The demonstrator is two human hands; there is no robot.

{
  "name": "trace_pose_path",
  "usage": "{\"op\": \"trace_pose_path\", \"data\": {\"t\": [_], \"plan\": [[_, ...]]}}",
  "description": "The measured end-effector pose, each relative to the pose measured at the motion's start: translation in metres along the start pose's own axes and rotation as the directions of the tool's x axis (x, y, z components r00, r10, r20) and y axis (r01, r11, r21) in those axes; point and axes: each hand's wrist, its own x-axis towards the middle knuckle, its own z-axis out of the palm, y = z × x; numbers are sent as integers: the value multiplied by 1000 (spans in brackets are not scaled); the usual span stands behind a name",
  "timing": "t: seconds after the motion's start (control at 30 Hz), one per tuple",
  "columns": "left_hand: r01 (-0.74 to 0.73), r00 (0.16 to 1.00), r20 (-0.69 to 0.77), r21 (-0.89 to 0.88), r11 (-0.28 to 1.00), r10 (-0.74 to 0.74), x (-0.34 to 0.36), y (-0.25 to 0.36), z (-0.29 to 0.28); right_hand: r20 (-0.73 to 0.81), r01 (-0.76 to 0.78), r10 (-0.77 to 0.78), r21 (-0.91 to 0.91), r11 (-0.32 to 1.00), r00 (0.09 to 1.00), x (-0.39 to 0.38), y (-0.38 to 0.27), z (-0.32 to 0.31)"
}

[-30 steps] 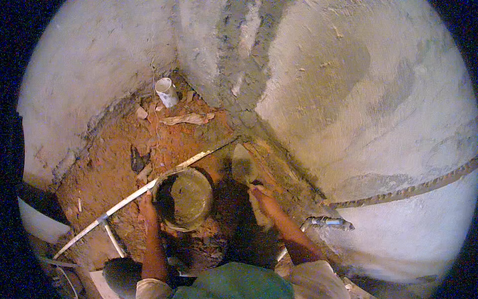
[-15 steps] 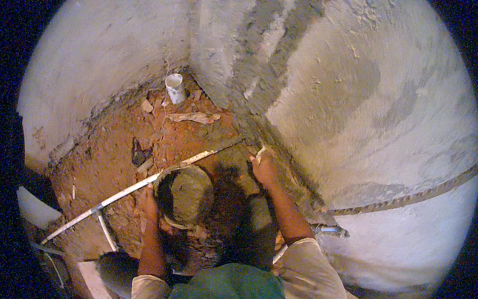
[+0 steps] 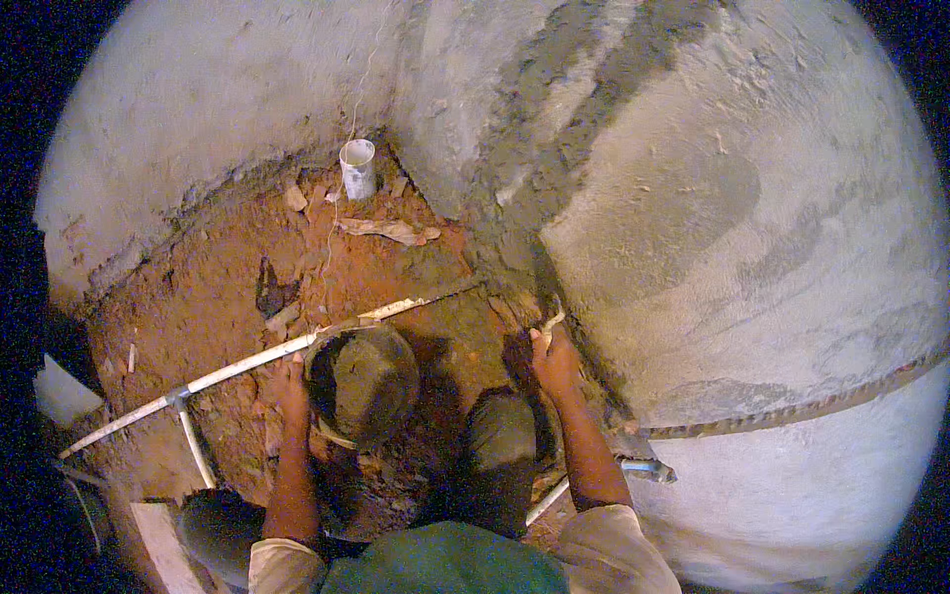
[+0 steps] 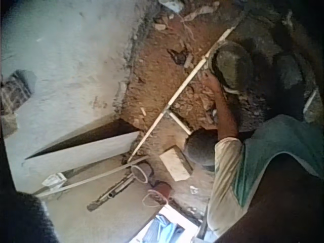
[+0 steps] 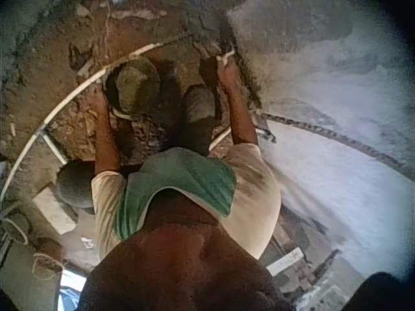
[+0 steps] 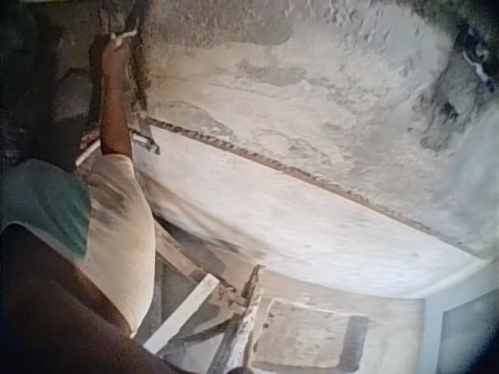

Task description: The person applies mortar to a wall using a trowel. The person scoops mortar from a bucket and spreads it onto the concrete surface in vertical strokes.

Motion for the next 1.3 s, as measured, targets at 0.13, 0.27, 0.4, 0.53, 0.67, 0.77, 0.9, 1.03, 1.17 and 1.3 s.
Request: {"op": "trace_pose_path", "data": {"t": [0.13, 0.27, 0.4, 0.53, 0.67, 0.77, 0.9, 1.03, 1.17, 1.3], "plan": [[-4, 1000, 17, 23, 1000, 3, 0, -3, 0, -19, 66, -68, -122, 990, 997, -15, -5, -7], [128, 985, 120, -25, 991, -124, 3, -13, -6, 151, 116, -95, -137, 984, 984, -21, -4, 12], [120, 988, 95, 8, 993, -120, 2, 7, -2, 316, -45, 78, -110, 993, 946, 3, 5, 31], [139, 990, 23, -24, 990, -138, 0, 10, 0, 223, 43, -8, -154, 987, 975, 17, 23, 21], [92, 995, 37, -28, 995, -91, 1, 1, 2, 105, 87, -87, 2, 996, 991, 16, 24, -8], [71, 997, 23, -15, 997, -71, 2, 6, -1, 253, -39, -12, 194, 980, 967, 18, 2, -30], [-65, 998, -11, 62, 996, 66, 2, -13, 0, 500, -441, 185, 461, 770, 846, 34, -15, -18], [79, 991, 110, 3, 997, -79, 2, 9, -3, 494, -329, 127, 348, 878, 860, 51, 6, 24], [49, 996, 82, -33, 998, -47, 3, 9, -2, 497, -293, 127, 272, 916, 858, 50, 31, 66], [184, 979, 108, -102, 978, -173, 5, -17, 5, 396, -132, 84, 94, 987, 914, 49, 50, 89]]}}
